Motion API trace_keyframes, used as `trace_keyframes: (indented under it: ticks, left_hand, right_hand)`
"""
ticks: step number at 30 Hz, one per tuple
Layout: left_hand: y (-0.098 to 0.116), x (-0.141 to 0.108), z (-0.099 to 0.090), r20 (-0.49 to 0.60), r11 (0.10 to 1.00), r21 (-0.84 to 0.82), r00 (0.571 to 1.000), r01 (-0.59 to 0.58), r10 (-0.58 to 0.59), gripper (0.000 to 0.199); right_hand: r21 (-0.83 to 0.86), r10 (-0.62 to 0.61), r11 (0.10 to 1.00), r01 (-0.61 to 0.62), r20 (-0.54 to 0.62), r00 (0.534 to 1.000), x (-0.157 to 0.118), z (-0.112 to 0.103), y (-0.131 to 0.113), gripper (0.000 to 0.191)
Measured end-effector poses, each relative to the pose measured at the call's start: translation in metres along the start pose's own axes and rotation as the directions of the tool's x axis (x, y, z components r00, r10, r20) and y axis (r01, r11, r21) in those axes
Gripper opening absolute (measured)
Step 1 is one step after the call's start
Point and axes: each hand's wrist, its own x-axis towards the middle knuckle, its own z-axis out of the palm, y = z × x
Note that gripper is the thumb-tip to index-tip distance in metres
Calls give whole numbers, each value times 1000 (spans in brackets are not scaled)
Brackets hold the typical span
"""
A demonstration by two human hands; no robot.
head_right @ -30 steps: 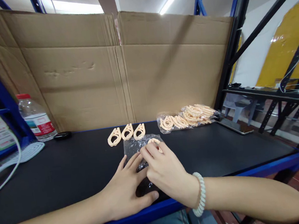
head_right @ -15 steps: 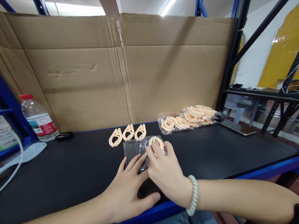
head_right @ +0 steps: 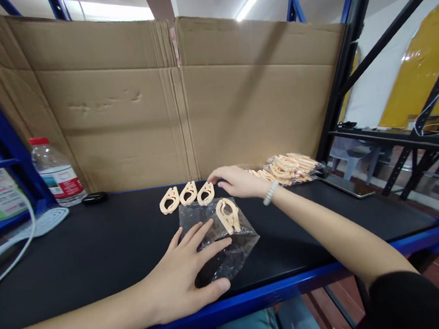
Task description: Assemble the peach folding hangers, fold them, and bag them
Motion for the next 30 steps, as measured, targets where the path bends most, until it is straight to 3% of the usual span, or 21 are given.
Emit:
trace_keyframes:
  ticks: [4, 6, 8, 11, 15, 19, 24, 27, 30]
  left_hand:
    - [1, -6, -11, -93, 997, 11, 993, -78, 79, 53]
    - [2, -12, -16, -156, 995, 25, 983, -92, 94, 39]
    - [4, -19, -17, -205, 998, -7, 977, -67, 64, 29]
    - [4, -28, -9, -260, 997, -66, 965, -36, 18, 33]
    - [0, -31, 9, -379, 1000, -27, 925, 3, -13, 30]
    - [-4, -35, 17, -397, 1000, -12, 918, -10, 5, 26]
    - [-4, -47, 19, -460, 999, 10, 887, -42, 42, 26]
    - [-3, -52, 23, -504, 997, 58, 860, -56, 78, 25]
    - [-3, -54, 26, -532, 991, 112, 838, -74, 123, 25]
  right_hand:
    - [-221, -60, 969, 110, 222, 973, 48, 44, 52, 55]
    - [-257, -28, 959, 118, 328, 944, 60, 60, 66, 58]
    - [-267, -9, 957, 112, 359, 933, 67, 67, 73, 53]
    - [-276, 13, 957, 92, 355, 935, 70, 66, 76, 42]
    - [-276, 64, 960, 52, 397, 915, 71, 59, 76, 30]
    - [-233, 48, 971, 55, 416, 908, 69, 45, 74, 29]
    - [-88, -7, 995, 36, 315, 949, 50, 13, 62, 26]
    - [10, 3, 1000, -5, 145, 989, 35, -4, 48, 17]
    - [27, 31, 999, -29, -52, 998, 18, -14, 28, 16]
